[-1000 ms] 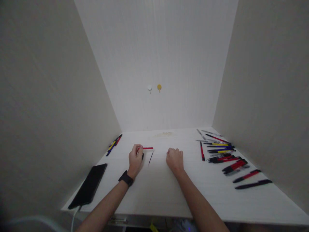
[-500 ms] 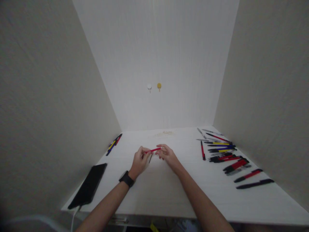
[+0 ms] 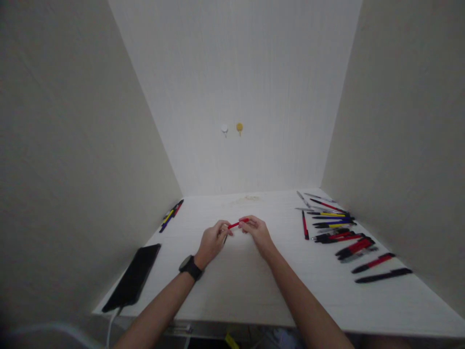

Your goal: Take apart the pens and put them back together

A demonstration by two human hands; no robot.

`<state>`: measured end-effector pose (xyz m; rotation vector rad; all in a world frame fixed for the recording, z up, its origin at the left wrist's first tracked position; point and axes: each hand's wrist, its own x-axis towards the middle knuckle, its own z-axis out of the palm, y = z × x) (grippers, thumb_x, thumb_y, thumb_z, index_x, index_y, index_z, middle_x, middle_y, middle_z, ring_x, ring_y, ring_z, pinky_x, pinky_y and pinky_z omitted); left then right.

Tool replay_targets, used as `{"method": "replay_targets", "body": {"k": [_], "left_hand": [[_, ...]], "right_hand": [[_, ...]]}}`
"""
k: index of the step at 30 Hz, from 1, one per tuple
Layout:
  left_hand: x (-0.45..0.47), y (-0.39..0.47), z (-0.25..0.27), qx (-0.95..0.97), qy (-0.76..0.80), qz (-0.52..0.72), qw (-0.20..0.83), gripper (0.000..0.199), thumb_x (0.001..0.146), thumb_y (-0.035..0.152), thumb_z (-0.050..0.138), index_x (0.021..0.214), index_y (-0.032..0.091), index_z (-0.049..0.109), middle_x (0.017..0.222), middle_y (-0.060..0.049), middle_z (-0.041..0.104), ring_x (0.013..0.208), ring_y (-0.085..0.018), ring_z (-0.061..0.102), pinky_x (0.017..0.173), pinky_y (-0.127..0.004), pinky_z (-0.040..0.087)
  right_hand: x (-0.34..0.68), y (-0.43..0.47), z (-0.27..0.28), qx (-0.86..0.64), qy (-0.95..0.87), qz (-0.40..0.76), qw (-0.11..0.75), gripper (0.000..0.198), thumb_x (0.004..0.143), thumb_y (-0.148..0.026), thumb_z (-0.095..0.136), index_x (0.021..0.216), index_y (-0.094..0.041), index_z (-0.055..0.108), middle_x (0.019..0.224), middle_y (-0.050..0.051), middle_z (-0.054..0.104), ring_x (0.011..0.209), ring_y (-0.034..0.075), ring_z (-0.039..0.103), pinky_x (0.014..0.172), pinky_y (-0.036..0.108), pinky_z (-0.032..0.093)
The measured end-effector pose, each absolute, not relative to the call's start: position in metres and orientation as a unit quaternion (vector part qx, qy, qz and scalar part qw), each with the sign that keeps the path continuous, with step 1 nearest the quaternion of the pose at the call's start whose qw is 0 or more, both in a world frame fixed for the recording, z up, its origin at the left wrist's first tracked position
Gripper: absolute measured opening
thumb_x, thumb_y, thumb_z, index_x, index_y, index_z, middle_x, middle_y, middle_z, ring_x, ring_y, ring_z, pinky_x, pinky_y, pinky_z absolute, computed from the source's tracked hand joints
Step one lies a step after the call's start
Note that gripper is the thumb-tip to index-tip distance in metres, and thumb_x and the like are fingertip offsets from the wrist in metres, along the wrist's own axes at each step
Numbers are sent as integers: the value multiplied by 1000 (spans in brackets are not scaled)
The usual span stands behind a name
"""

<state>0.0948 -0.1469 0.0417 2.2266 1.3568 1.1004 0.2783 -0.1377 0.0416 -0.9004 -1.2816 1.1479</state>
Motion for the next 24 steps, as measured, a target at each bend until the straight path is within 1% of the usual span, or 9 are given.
{"method": "replay_targets", "body": {"k": [5, 13, 16, 19, 22, 24], "left_hand": [[94, -147, 43, 774, 497, 369, 132, 17, 90, 26, 45, 96, 24, 61, 82, 4, 73, 74, -12, 65, 69, -21, 42], [94, -150, 48, 769, 508, 369, 119, 21, 91, 28, 46, 89, 24, 66, 84, 3, 73, 77, -12, 65, 70, -20, 42], [94, -150, 48, 765, 514, 368, 121, 21, 91, 30, 46, 89, 24, 66, 83, 3, 73, 74, -12, 65, 69, -21, 41], [95, -150, 48, 767, 512, 369, 112, 21, 91, 32, 46, 91, 24, 65, 80, 4, 72, 66, -11, 61, 64, -21, 40], [95, -150, 47, 759, 528, 369, 92, 24, 91, 36, 45, 92, 24, 65, 77, 3, 71, 60, -10, 58, 61, -22, 38], [94, -149, 47, 743, 550, 375, 76, 25, 91, 38, 44, 92, 24, 65, 77, 3, 71, 60, -11, 57, 61, -22, 37]], "right_hand": [[278, -139, 44, -376, -536, 495, 571, 32, 68, -42, 72, 85, -16, 64, 67, 0, 62, 66, 14, 54, 69, 29, 42], [281, -137, 41, -366, -527, 493, 587, 34, 70, -45, 71, 85, -15, 64, 65, 0, 61, 65, 13, 53, 66, 27, 40], [281, -137, 39, -363, -521, 498, 590, 32, 71, -44, 70, 85, -15, 63, 65, -1, 60, 63, 12, 53, 62, 25, 38], [282, -135, 37, -374, -511, 495, 595, 32, 73, -43, 68, 86, -15, 62, 65, 0, 61, 61, 12, 52, 59, 24, 37], [284, -134, 36, -401, -513, 450, 611, 29, 77, -43, 63, 87, -16, 60, 68, 2, 62, 62, 13, 54, 58, 24, 38], [286, -134, 36, -445, -552, 370, 600, 22, 78, -38, 59, 85, -17, 58, 71, 2, 62, 64, 14, 55, 60, 25, 39]]}}
